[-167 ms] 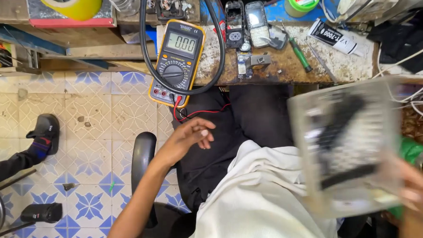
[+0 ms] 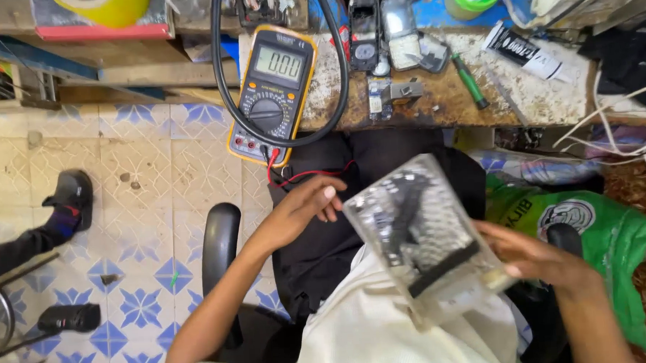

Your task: A person at a repair bench uses a multimeter to test a device, searches through a tray of small parts, and then performs a detailed manual inspection of a small circuit board.

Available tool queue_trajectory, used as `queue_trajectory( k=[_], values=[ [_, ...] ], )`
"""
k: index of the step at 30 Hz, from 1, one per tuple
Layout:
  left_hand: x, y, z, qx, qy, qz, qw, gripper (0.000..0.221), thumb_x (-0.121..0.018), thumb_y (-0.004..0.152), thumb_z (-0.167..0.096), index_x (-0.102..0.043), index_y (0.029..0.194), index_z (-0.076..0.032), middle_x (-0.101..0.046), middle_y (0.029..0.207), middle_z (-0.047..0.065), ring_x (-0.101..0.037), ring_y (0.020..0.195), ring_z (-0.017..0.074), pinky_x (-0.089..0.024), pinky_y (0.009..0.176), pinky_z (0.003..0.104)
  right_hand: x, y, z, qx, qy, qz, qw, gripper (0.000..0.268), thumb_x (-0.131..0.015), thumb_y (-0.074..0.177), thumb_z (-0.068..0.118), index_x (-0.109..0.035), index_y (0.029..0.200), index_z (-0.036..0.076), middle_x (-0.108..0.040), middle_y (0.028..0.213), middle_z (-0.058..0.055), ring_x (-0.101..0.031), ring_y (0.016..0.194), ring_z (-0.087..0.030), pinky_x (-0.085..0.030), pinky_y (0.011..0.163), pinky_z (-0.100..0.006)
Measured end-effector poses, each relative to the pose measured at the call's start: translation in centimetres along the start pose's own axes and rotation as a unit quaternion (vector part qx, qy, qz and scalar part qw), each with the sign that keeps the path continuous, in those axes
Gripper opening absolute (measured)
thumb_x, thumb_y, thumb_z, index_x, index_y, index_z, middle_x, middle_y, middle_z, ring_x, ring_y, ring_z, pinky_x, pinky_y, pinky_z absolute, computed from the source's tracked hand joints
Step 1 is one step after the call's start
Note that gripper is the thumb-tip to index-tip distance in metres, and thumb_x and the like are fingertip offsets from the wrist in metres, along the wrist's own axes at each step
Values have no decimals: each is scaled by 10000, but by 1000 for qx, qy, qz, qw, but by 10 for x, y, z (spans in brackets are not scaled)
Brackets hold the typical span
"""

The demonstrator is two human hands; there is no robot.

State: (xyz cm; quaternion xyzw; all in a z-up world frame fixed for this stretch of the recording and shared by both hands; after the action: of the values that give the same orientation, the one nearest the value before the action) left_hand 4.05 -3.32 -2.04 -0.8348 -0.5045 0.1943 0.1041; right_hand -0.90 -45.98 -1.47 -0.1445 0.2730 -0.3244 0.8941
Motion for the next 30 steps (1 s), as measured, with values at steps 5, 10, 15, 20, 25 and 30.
queue_trajectory(
  k=[5,10,15,20,25,30],
  values=[
    [4,27,-9,26,126,42,991,458,-421,1036,-438,-579,1316,-112,-652,1168,15,-597,1043,104,-451,895,274,5,59,-1,-111,-46,-13,993,872,-638,828,524,-426,1571,119,-501,1620,-83,-508,1463,-243,-421,1138,-474],
    [7,44,-10,77,163,59,982,463,-617,959,-417,-494,1281,-108,-608,918,18,-589,805,97,-476,711,268,21,85,10,45,-262,-224,938,595,-391,1034,470,-632,1386,55,-641,1425,-134,-586,1340,-276,-381,1157,-419],
    [5,47,-35,113,279,56,952,356,-567,992,-409,-482,1190,-125,-674,887,37,-636,786,182,-436,693,347,15,108,27,104,-314,-329,884,628,-389,1071,544,-658,1319,34,-537,1094,-105,-549,1056,-250,-419,962,-411],
    [-4,46,-39,66,311,35,947,287,-509,1042,-349,-453,1141,-85,-680,783,91,-654,719,284,-426,658,404,12,115,27,185,-360,-350,845,558,-408,1129,433,-656,1269,-48,-559,1066,-165,-563,1026,-298,-464,920,-451],
    [-33,18,-50,-85,615,-223,752,396,-627,1019,-334,-580,1268,-30,-612,879,119,-717,760,354,-582,574,437,23,116,10,263,-374,-361,812,519,-374,1141,317,-700,1271,-65,-609,994,-177,-641,925,-349,-495,832,-448],
    [-38,38,-43,-314,466,-117,819,152,-659,1019,-163,-628,982,-19,-497,812,74,-556,746,296,-492,663,390,6,123,29,278,-399,-380,787,490,-362,1170,250,-683,1221,-116,-605,1037,-230,-623,948,-367,-493,826,-455]
  ],
)
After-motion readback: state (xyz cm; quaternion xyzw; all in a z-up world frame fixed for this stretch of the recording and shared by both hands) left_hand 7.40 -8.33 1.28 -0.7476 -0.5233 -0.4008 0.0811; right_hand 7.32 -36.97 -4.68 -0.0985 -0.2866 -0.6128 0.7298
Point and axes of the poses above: each hand's wrist, its own y-axis towards the middle knuckle, its own x-axis out of the back of the hand, z = x × y, the point moved 3 cm from there along y, towards the middle knuckle
